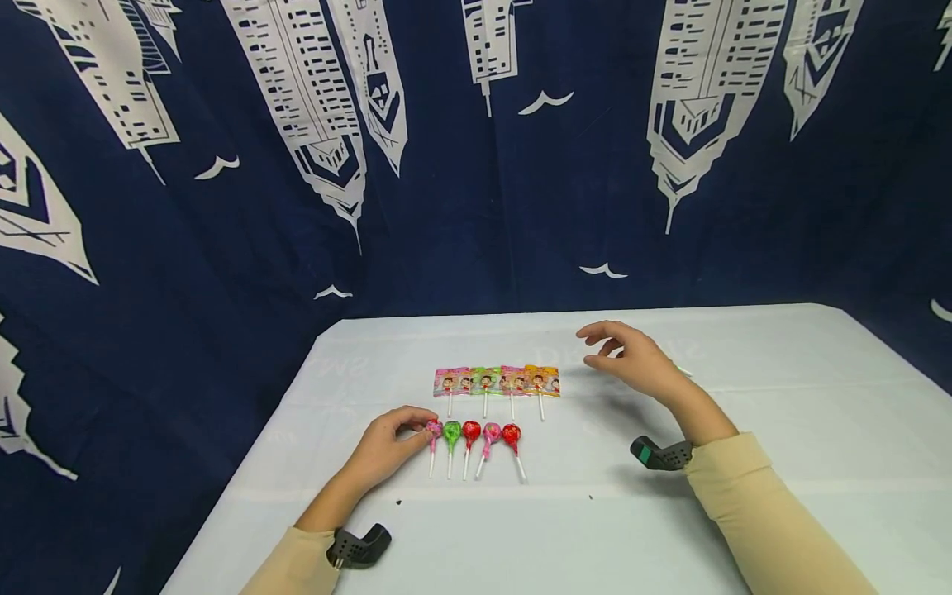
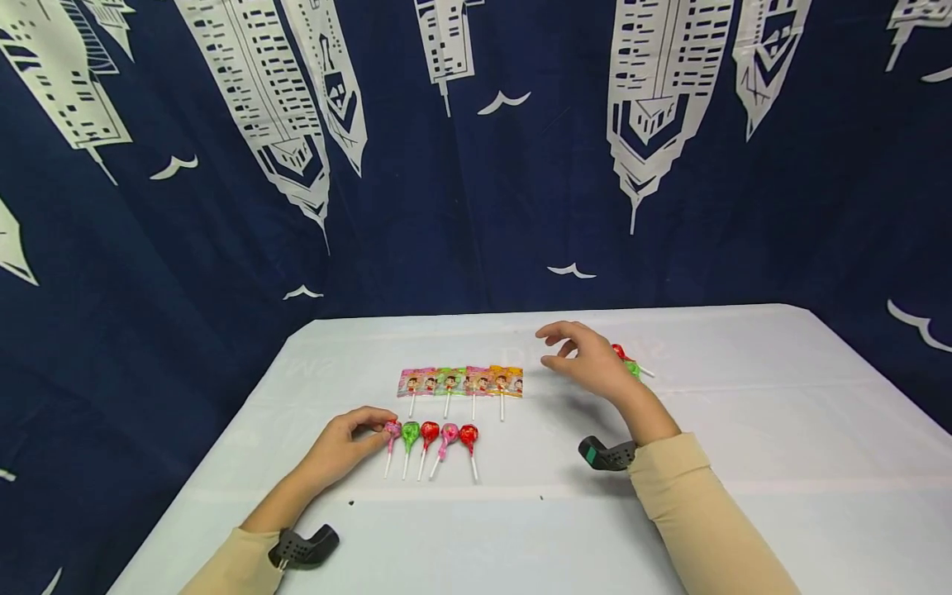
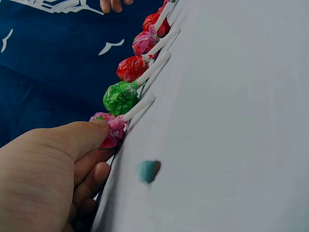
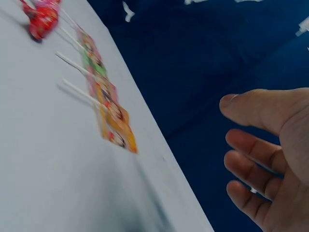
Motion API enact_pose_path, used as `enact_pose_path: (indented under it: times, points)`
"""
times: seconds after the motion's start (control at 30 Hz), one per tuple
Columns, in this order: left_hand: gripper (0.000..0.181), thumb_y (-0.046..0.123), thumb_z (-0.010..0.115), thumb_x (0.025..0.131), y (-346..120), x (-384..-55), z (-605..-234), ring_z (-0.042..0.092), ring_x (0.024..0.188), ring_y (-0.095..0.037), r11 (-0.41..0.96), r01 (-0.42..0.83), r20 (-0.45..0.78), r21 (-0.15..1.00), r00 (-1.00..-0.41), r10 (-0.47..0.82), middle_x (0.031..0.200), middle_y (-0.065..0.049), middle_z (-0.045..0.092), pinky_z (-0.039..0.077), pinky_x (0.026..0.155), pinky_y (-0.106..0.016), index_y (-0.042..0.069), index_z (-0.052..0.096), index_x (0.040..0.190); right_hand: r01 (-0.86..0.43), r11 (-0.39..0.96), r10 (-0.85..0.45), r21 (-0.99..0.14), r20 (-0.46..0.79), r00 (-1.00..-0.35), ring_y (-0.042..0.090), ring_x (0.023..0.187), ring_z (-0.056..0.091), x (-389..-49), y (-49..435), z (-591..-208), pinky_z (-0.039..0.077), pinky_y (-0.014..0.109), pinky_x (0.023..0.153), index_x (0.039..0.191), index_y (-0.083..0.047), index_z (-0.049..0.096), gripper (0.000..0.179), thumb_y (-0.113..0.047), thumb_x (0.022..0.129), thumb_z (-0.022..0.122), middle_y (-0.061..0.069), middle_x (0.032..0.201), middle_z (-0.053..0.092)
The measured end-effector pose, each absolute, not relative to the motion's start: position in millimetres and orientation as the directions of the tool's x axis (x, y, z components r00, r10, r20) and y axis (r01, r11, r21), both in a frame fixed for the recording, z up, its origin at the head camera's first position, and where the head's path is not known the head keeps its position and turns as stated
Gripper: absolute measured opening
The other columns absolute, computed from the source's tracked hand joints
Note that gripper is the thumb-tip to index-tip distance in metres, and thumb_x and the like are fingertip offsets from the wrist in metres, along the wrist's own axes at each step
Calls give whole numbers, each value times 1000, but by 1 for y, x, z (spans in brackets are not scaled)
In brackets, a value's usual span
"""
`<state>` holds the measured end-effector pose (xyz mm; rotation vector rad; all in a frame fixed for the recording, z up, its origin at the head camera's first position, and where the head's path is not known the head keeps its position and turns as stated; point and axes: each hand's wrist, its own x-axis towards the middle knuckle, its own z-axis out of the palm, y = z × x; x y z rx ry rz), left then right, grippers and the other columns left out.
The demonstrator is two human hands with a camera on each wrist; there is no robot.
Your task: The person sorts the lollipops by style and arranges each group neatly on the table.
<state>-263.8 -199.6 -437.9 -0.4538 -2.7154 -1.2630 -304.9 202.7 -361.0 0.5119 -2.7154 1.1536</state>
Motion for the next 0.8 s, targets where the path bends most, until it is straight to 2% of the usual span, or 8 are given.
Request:
enact_pose_path:
  times: [0.2,0.5,0.63,0.8]
  points:
    - [22,18,75,89,-199,-263,-435,64,99,-12,610,308,218,730,-951,220,102,6,72,51,92,-36,23,74,110,-297,688,-202,-662,218,-955,29,101,59,-308,233,-359,47,32,78,131,-7,61,40,-15,93,68,23,128,61]
    - [21,20,75,89,-200,-264,-437,64,98,-11,609,302,212,733,-953,217,102,6,73,50,91,-37,23,74,110,-177,754,-147,-632,100,-984,34,107,56,-310,274,-367,46,30,76,132,-5,60,40,-20,95,66,25,130,58]
    - [21,19,75,89,-200,-263,-437,64,98,-11,609,306,215,732,-952,220,102,6,72,50,91,-36,23,74,110,-123,772,-118,-624,49,-992,36,108,55,-310,284,-371,45,31,77,131,-5,61,40,-19,94,65,27,132,55]
    - [21,20,75,89,-199,-263,-437,64,98,-11,612,310,218,728,-950,222,102,7,73,50,91,-36,24,74,110,-88,777,-109,-623,5,-994,43,112,56,-309,294,-374,49,39,81,129,-3,63,38,-16,93,65,30,129,55]
